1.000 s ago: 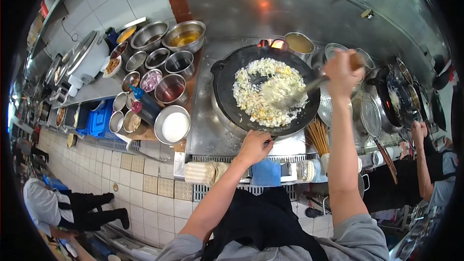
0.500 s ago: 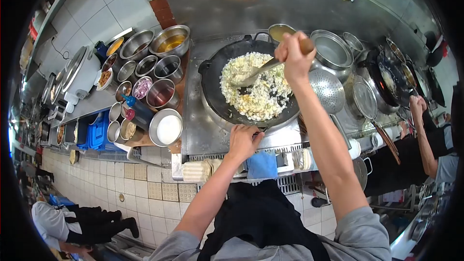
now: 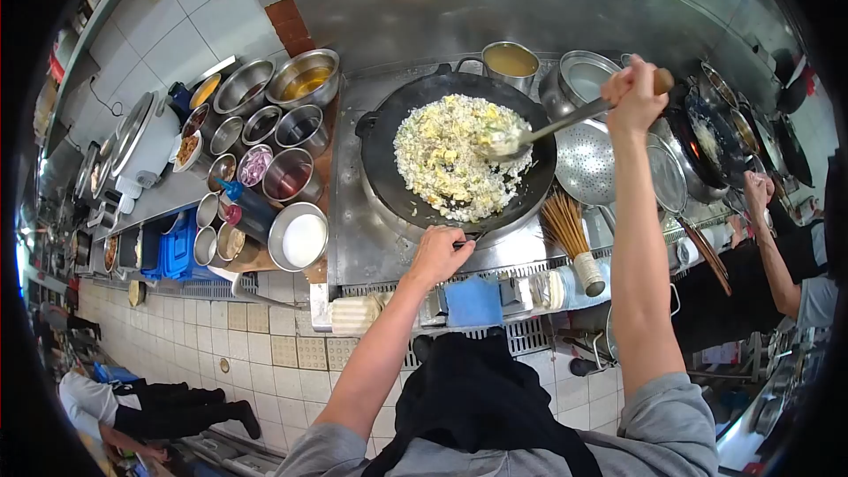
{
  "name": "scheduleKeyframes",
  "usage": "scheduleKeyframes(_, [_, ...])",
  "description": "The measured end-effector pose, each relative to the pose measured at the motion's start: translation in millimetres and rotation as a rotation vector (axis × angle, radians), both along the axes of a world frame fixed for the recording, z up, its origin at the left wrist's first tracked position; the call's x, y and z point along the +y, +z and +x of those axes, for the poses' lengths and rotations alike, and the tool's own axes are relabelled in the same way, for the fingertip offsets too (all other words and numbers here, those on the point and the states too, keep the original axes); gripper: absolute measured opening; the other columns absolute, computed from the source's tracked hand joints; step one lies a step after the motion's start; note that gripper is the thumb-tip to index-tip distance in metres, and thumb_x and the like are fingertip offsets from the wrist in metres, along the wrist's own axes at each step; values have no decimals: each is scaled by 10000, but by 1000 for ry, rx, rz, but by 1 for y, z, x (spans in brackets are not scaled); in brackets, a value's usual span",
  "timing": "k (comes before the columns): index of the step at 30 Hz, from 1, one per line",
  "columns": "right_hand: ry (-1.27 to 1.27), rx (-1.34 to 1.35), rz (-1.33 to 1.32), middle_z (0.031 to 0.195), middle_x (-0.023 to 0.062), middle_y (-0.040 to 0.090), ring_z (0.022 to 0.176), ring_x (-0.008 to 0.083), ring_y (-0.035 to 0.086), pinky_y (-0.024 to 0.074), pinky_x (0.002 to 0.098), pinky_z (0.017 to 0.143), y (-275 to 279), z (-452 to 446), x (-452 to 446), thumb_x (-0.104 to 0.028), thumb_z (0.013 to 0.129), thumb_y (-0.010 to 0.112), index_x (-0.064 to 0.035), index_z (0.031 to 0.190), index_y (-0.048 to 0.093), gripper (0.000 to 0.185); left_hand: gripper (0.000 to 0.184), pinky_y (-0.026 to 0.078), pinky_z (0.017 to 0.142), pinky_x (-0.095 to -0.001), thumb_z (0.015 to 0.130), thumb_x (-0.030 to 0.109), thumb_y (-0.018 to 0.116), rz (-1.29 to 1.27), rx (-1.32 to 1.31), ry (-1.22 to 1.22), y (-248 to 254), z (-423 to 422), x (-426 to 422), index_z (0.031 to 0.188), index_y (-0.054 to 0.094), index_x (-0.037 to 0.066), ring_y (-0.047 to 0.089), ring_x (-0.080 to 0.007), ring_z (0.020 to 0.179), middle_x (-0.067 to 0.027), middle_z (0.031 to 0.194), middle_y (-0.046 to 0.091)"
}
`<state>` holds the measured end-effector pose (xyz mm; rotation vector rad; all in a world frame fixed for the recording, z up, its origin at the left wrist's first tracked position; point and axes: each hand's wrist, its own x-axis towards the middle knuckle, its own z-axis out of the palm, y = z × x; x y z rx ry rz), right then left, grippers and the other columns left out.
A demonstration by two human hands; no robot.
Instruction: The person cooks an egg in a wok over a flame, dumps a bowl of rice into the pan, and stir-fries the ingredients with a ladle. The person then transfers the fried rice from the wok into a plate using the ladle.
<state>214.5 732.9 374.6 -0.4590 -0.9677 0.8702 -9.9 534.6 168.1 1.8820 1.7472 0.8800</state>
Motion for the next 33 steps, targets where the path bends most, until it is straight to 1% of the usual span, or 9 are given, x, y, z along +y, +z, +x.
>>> scheduleKeyframes(6, [136, 208, -354, 466, -15, 288, 370, 126, 295, 333, 343, 410, -23, 9, 1, -153, 834, 540, -100, 626, 386, 264, 326, 470, 573, -474, 795, 315, 610, -11, 97, 66, 17, 23, -16, 642, 616, 28, 597, -362, 586, -169, 594, 593])
scheduleKeyframes(8, [253, 222, -534, 489, -34, 245, 392, 106, 247, 292, 319, 406, 1, 35, 5, -167, 835, 542, -127, 659, 363, 254, 330, 428, 477, -426, 800, 263, 626, 197, 257, 72, 47, 46, -58, 557, 543, 55, 543, -327, 469, -132, 518, 547])
scheduleKeyframes(10, [195, 137, -588, 503, -42, 252, 394, 97, 241, 268, 296, 398, -2, 58, 30, -160, 832, 545, -129, 693, 369, 226, 356, 394, 413, -394, 766, 257, 658, 413, 118, 58, 84, 65, -96, 497, 496, 88, 526, -258, 427, -84, 460, 500])
scheduleKeyframes(12, [126, 83, -645, 504, -38, 257, 390, 99, 249, 272, 296, 394, -10, 57, 36, -153, 830, 549, -120, 707, 376, 215, 353, 406, 414, -402, 768, 273, 651, 320, 138, 68, 79, 64, -88, 507, 506, 85, 534, -285, 434, -97, 472, 513])
scheduleKeyframes(18, [-5, 229, -457, 502, 3, 312, 376, 123, 282, 321, 339, 401, 9, 23, 31, -145, 829, 573, -66, 718, 379, 238, 284, 450, 487, -423, 773, 288, 641, 222, 238, 33, 5, 64, -85, 591, 563, 85, 553, -319, 481, -134, 533, 550])
scheduleKeyframes(21, [15, 278, -443, 496, -6, 304, 364, 118, 260, 332, 339, 406, 27, 35, 29, -155, 834, 582, -72, 716, 371, 255, 270, 442, 450, -371, 694, 223, 708, 559, 67, 24, 37, 84, -133, 517, 538, 111, 547, -258, 441, -62, 492, 528])
scheduleKeyframes(24, [34, 170, -438, 488, -3, 332, 351, 114, 302, 321, 322, 371, 28, 19, 21, -126, 819, 602, -57, 739, 423, 207, 336, 424, 438, -386, 735, 250, 687, 332, 217, 22, 87, 68, -92, 503, 501, 93, 555, -275, 453, -77, 479, 521])
scheduleKeyframes(29, [-56, 158, -290, 468, 6, 345, 349, 123, 336, 306, 324, 342, 29, -18, -5, -125, 825, 596, -59, 682, 443, 220, 295, 447, 473, -435, 785, 260, 632, 282, 271, 30, 5, 69, -80, 571, 551, 75, 574, -305, 490, -120, 508, 541])
scheduleKeyframes(33, [87, 152, -228, 476, -10, 323, 373, 122, 298, 279, 316, 397, 65, -7, -13, -146, 814, 635, -93, 669, 415, 269, 294, 439, 428, -399, 773, 276, 637, 405, 146, 7, 54, 87, -126, 566, 553, 85, 562, -281, 446, -101, 511, 551])
